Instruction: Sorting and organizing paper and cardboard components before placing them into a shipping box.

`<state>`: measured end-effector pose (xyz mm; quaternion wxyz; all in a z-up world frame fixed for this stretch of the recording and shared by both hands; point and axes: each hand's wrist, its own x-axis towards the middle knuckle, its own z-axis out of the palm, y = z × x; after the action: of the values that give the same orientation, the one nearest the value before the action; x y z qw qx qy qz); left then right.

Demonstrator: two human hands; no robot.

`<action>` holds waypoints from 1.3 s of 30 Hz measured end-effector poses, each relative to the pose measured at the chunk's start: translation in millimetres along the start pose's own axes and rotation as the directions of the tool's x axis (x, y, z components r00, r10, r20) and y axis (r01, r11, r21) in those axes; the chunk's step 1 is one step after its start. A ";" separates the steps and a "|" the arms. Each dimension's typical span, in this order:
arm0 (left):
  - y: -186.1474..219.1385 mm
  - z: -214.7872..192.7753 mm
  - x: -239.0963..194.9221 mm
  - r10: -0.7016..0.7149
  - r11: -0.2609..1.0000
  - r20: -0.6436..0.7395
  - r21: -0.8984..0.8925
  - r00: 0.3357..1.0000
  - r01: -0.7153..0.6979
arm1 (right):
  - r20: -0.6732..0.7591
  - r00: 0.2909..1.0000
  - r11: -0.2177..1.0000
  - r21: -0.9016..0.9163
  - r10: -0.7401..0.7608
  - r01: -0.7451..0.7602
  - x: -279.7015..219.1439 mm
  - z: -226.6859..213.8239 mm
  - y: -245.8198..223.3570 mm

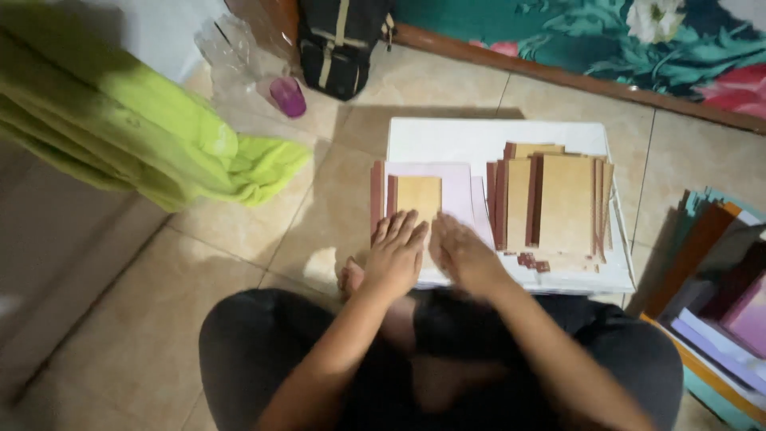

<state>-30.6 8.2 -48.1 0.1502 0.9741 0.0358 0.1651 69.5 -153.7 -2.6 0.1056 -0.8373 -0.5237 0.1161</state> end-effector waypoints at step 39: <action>-42.8 32.5 12.0 -0.562 0.817 -0.067 0.115 0.825 0.566 | -0.613 0.457 0.619 0.066 0.644 -0.783 -79.2 30.8 189.7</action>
<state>-9.3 41.3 -86.7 0.1281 0.9250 0.3352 0.1249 188.2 -304.8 -81.9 0.1058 -0.9767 -0.0708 -0.1728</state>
